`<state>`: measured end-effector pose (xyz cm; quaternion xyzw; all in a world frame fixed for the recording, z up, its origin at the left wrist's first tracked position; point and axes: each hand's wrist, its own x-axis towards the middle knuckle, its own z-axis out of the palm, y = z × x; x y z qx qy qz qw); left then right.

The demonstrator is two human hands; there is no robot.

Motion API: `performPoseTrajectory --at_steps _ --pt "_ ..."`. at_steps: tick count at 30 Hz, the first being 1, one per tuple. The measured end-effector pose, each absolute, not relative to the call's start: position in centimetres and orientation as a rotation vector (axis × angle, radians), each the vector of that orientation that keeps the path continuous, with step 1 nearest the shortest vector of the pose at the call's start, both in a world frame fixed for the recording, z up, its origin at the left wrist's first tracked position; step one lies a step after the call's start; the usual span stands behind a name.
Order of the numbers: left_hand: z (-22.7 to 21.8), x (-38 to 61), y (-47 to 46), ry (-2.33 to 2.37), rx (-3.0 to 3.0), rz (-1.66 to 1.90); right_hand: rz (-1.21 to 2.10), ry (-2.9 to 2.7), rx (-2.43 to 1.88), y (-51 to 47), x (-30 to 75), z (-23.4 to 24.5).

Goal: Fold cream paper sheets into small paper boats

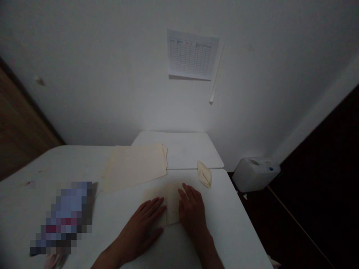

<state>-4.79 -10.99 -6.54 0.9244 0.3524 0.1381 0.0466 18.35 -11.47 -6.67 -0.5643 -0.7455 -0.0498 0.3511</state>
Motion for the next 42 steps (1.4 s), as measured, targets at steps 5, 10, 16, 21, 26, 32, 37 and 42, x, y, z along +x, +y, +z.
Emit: performPoseTrajectory --at_steps 5,10,16,21,26,32,37,42 --pt "-6.7 -4.8 -11.0 1.092 2.809 0.456 -0.089 -2.173 -1.370 -11.9 17.0 -6.2" --pt "-6.1 -4.7 -11.0 1.036 2.853 0.469 0.018 -2.203 -1.406 -12.3 17.2 -5.9" --pt "-5.0 -4.6 -11.1 0.973 2.942 0.447 0.046 -2.174 -1.455 -12.4 17.2 -6.2" --pt "-5.3 -5.5 -11.4 0.915 3.053 0.457 0.069 -2.145 -1.446 -12.4 17.3 -6.7" --pt "-5.9 -7.3 -11.9 0.866 3.148 0.556 0.071 -2.142 -1.427 -12.4 17.2 -6.4" --pt "-5.7 -8.1 -12.5 0.887 3.170 0.537 0.234 -2.095 -1.379 -12.7 16.8 -5.7" --pt "-5.7 -8.3 -12.5 0.901 3.058 0.528 0.385 -2.058 -1.353 -13.4 17.4 -5.5" --pt "-5.7 -9.3 -12.3 0.938 2.881 0.586 0.455 -2.040 -1.363 -13.7 17.6 -5.5"
